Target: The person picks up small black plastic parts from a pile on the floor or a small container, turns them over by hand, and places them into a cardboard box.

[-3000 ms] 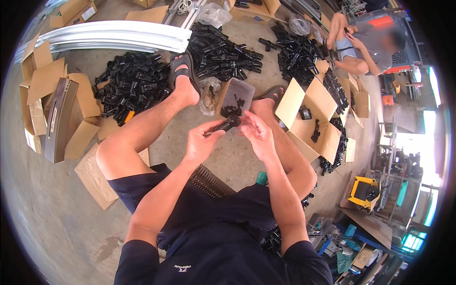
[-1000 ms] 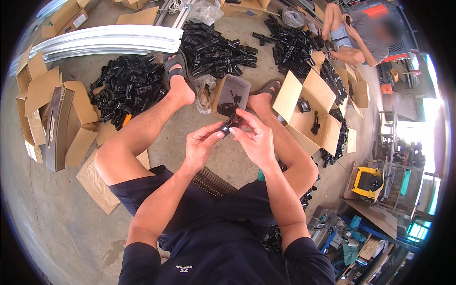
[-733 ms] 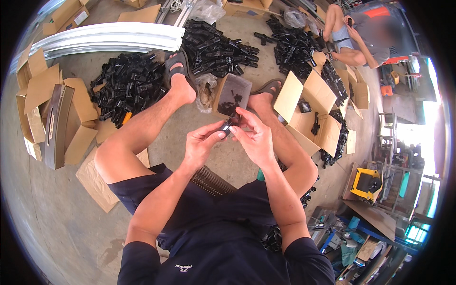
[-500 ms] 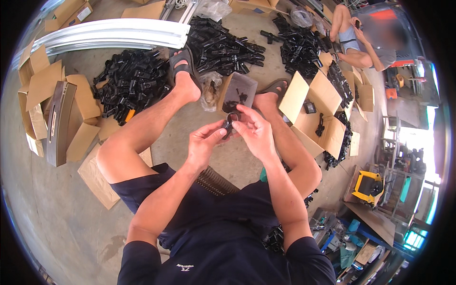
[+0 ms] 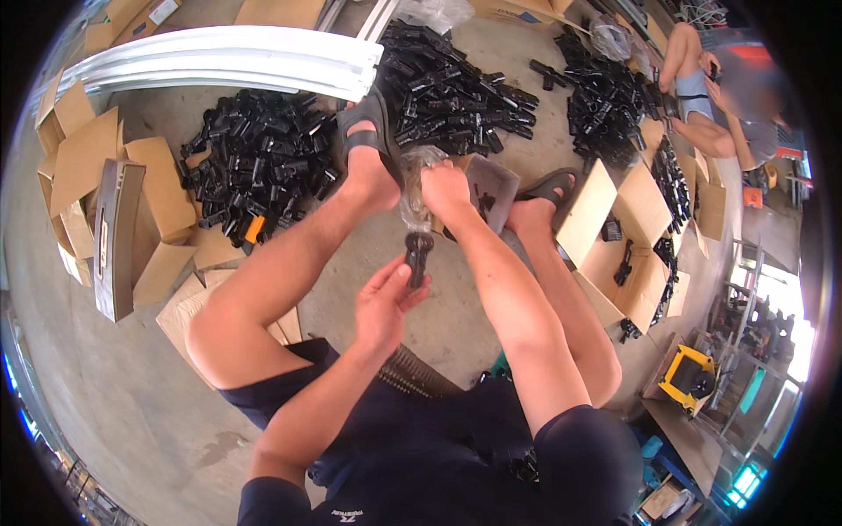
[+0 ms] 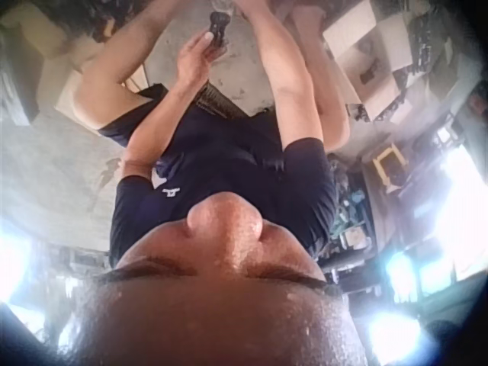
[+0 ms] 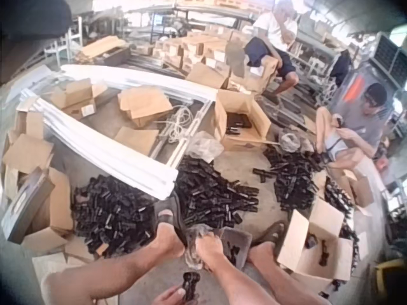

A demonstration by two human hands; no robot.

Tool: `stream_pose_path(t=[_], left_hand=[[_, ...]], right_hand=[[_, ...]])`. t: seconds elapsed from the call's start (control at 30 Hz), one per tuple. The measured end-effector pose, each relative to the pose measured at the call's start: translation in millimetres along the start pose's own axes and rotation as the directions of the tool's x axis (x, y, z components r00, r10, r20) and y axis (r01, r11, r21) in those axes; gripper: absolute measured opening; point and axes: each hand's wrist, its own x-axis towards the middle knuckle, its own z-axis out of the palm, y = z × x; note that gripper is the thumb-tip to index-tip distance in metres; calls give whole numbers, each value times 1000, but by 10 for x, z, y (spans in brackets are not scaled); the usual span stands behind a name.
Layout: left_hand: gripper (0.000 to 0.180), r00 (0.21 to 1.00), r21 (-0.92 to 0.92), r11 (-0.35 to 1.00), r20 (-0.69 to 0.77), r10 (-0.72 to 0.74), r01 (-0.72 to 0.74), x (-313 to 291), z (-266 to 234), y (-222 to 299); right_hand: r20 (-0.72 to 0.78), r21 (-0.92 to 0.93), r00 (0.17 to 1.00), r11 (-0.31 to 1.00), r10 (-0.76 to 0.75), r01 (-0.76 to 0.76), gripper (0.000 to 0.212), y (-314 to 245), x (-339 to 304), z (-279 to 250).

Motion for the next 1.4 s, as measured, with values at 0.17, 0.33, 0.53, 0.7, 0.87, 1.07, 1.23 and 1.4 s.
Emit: stream_pose_path(t=[0.17,0.33,0.53,0.7,0.87,1.07,1.23,1.4], left_hand=[[34,998,9,998,29,-62,62,-21,-10,-22],[35,996,17,998,70,-53,52,-64,25,-9],[36,999,49,999,47,-5,2,-75,50,29],[39,993,-8,1000,122,-3,4,-49,29,-28],[37,988,5,1000,153,-5,4,-167,66,-105],[36,976,18,1000,218,-5,1,-244,77,-204],[37,976,40,999,218,11,-20,-297,49,-224],[38,972,56,998,234,18,-32,-308,43,-197]], right_hand=[[53,-56,992,993,111,-108,21,-80,237,330],[123,-14,985,993,121,-121,22,33,283,273],[-201,293,955,943,219,-155,19,56,-9,142],[-282,778,878,627,387,-26,17,71,-858,-373],[0,973,868,199,497,-114,15,-157,-1889,-1109],[-88,995,854,91,513,48,15,-489,-2403,-1181],[-165,986,825,116,540,122,15,-669,-2369,-1004],[-313,927,803,347,508,142,15,-716,-2325,-999]])
